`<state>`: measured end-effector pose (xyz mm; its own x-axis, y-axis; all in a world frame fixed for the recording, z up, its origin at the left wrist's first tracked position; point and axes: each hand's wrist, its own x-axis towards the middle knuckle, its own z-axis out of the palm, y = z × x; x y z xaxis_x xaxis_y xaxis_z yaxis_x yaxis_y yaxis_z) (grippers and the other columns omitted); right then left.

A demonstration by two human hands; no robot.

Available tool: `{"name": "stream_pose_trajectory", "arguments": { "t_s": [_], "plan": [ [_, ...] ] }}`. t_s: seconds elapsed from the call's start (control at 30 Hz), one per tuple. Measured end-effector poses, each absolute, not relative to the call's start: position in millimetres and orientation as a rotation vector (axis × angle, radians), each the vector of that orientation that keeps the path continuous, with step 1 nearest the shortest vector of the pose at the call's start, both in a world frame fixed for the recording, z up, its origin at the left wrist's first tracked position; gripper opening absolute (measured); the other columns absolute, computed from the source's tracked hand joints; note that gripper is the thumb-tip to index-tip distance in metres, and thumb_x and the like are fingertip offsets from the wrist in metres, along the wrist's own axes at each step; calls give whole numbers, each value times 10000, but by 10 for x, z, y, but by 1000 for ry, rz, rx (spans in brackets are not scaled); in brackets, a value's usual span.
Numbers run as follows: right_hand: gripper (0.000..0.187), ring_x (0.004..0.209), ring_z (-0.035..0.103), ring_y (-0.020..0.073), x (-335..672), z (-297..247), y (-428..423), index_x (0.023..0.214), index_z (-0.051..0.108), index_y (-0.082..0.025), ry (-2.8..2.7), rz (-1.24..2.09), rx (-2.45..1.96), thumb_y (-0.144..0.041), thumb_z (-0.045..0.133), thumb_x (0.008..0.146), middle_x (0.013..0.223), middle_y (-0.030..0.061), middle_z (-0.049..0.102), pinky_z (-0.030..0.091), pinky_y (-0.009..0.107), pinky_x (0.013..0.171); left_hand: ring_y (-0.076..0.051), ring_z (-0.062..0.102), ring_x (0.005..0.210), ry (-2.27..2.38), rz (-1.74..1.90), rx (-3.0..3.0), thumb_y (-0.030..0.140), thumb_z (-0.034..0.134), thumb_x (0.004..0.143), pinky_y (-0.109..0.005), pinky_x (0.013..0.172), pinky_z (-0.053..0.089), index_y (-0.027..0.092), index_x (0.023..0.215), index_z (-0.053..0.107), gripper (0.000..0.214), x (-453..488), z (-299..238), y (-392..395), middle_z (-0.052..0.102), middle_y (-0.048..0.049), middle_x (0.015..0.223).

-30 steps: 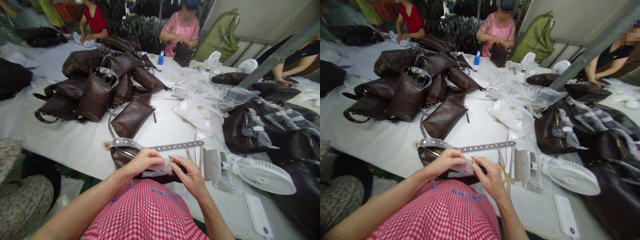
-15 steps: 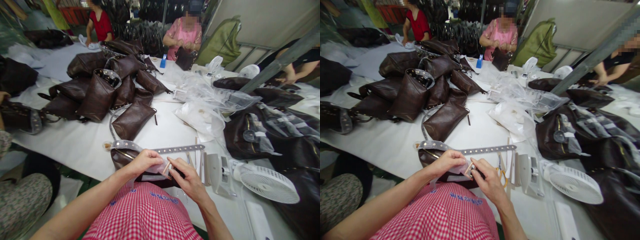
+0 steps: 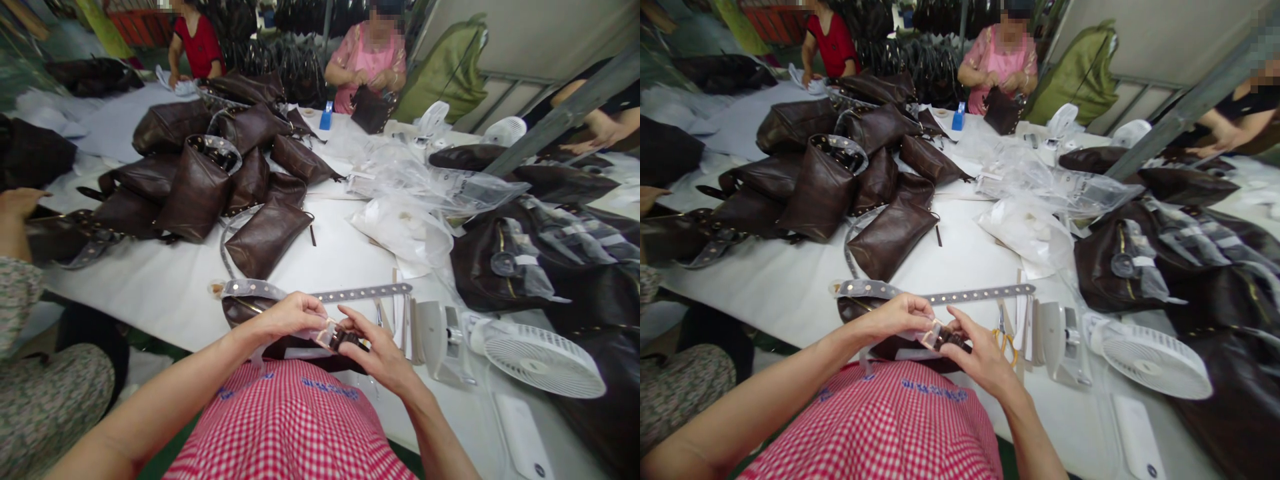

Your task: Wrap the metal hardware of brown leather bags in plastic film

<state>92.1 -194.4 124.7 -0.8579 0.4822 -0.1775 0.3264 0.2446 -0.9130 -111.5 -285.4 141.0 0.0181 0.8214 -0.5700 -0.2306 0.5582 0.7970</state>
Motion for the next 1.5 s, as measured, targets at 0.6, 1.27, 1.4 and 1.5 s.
{"name": "stream_pose_trajectory", "arguments": {
  "t_s": [0.6, 1.27, 1.4, 1.5],
  "plan": [
    [238, 827, 640, 178, 979, 1064, -2090, 952, 698, -192, -2213, 1846, -718, -365, 552, 879, 876, 34, 703, 496, 278, 776, -113, 599, 619, 1135, 669, 637, 272, 788, 620, -219, 611, 449, 141, 960, 704, 374, -1376, 1455, -2876, 702, -26, 749],
    [466, 981, 675, 237, 989, 1197, -2074, 1292, 574, -173, -2290, 1864, -755, -332, 574, 854, 1032, 72, 733, 536, 388, 887, -106, 623, 726, 1191, 848, 822, 114, 707, 643, -233, 627, 487, 214, 1431, 354, 870, -1082, 1396, -2731, 554, -120, 1204],
    [453, 1093, 648, 249, 975, 1197, -2050, 1286, 607, -225, -2255, 1813, -668, -304, 600, 840, 1210, 68, 681, 497, 439, 984, -125, 611, 677, 1196, 812, 867, 128, 696, 687, -262, 630, 492, 179, 1489, 234, 928, -1089, 1385, -2707, 634, -65, 948],
    [366, 843, 702, 219, 978, 1142, -2028, 1173, 690, -231, -2175, 1872, -732, -323, 613, 828, 980, 47, 753, 581, 386, 808, -194, 639, 857, 1296, 766, 1105, 275, 736, 718, -326, 728, 519, 203, 1471, 285, 881, -1134, 1464, -2746, 591, -135, 1169]
  ]
}}
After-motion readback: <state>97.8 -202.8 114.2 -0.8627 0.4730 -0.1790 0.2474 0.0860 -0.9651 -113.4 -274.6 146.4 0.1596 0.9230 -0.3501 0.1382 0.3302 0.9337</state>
